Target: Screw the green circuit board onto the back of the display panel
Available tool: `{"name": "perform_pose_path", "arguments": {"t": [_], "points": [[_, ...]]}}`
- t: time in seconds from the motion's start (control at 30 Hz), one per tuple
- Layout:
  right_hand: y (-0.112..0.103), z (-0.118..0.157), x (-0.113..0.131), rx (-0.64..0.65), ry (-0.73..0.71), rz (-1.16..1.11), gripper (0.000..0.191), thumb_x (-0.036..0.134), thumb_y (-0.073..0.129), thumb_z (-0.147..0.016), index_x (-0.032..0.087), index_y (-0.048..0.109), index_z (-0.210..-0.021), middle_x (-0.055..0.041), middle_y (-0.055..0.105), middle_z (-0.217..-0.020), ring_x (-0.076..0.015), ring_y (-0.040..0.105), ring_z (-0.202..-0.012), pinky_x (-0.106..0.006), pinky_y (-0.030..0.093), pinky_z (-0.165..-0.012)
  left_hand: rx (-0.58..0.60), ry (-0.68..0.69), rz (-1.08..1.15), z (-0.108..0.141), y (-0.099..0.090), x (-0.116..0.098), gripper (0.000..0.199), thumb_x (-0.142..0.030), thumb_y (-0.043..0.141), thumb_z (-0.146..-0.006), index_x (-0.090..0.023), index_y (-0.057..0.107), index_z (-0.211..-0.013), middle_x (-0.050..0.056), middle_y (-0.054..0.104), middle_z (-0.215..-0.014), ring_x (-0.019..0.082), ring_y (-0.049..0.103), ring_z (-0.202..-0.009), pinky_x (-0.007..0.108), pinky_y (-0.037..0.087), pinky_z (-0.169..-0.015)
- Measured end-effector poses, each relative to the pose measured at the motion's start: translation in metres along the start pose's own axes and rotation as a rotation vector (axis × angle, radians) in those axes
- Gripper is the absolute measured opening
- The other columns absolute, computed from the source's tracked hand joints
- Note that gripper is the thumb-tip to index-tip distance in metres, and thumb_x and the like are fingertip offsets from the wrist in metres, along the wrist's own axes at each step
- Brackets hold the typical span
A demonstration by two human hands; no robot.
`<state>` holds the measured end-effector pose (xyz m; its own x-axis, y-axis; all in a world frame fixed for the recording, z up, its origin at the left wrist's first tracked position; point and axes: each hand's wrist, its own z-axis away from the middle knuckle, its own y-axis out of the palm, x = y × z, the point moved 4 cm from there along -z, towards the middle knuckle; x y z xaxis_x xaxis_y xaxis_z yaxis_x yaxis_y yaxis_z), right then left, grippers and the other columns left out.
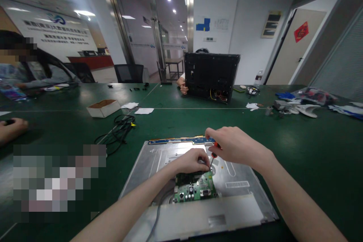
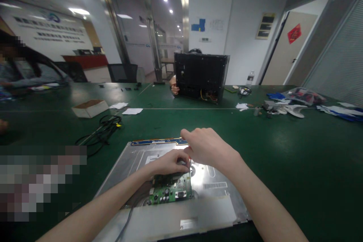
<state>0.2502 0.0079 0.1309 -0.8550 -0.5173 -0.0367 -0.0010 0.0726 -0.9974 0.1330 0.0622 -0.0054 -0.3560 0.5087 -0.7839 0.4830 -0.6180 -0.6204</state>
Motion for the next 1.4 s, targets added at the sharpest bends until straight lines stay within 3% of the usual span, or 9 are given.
{"name": "perform_pose_path", "arguments": {"t": [0.13,0.3,0.6,0.97,1.23,1.4], "points": [[0.0003,0.0009,-0.0003,0.03,0.02,-0.004,0.02,0.029,0.053,-0.087,0.021,0.052,-0.105,-0.0043,0.067,-0.081,-0.0222,0.063,-0.073,-0.027,0.028,-0.051,0.0,0.006,0.0,-0.0002,0.0003,-0.0008,0.007,-0.012,0.067,-0.07,-0.018,0.071,-0.073,-0.002,0.066,-0.078,0.016,0.059,-0.078,0.021,0.043,-0.072],[-0.0015,0.0061,0.0051,-0.003,-0.107,-0.116,0.026,0.023,0.053,-0.082,0.02,0.05,-0.107,-0.0056,0.064,-0.099,-0.0192,0.061,-0.079,-0.028,0.034,-0.058,-0.01,0.008,-0.006,-0.0005,0.0005,0.0005,0.009,-0.011,0.067,-0.069,-0.017,0.071,-0.075,-0.001,0.066,-0.079,0.016,0.059,-0.077,0.022,0.044,-0.072],[0.0002,0.0055,0.003,0.003,-0.098,-0.104,0.022,0.016,0.05,-0.081,0.019,0.048,-0.103,-0.0042,0.065,-0.09,-0.0182,0.06,-0.072,-0.028,0.031,-0.055,-0.008,0.024,-0.023,-0.0002,-0.0008,-0.0012,0.009,-0.009,0.066,-0.069,-0.017,0.07,-0.072,-0.002,0.065,-0.077,0.015,0.058,-0.077,0.022,0.043,-0.072],[0.0013,0.0026,0.0011,-0.009,-0.027,-0.032,0.021,0.024,0.051,-0.085,0.019,0.051,-0.105,-0.0035,0.067,-0.079,-0.0212,0.062,-0.07,-0.028,0.024,-0.049,-0.01,0.017,-0.024,0.0005,0.0001,-0.0017,0.01,-0.009,0.064,-0.072,-0.017,0.07,-0.073,-0.002,0.066,-0.075,0.015,0.059,-0.076,0.021,0.043,-0.072],[0.0005,0.005,0.0031,0.019,-0.069,-0.109,0.024,0.023,0.052,-0.084,0.02,0.049,-0.107,-0.0053,0.066,-0.093,-0.0207,0.062,-0.079,-0.027,0.031,-0.055,-0.017,0.023,-0.034,0.0008,-0.0005,-0.0016,0.008,-0.01,0.067,-0.07,-0.016,0.07,-0.074,-0.001,0.066,-0.078,0.016,0.059,-0.077,0.022,0.043,-0.071],[0.001,0.007,0.0043,0.028,-0.084,-0.145,0.024,0.02,0.051,-0.081,0.02,0.047,-0.105,-0.0046,0.065,-0.092,-0.0186,0.06,-0.075,-0.027,0.033,-0.057,-0.014,0.027,-0.04,-0.0001,-0.0002,-0.0005,0.009,-0.01,0.067,-0.069,-0.017,0.07,-0.074,-0.002,0.065,-0.077,0.015,0.059,-0.076,0.022,0.043,-0.071]]}}
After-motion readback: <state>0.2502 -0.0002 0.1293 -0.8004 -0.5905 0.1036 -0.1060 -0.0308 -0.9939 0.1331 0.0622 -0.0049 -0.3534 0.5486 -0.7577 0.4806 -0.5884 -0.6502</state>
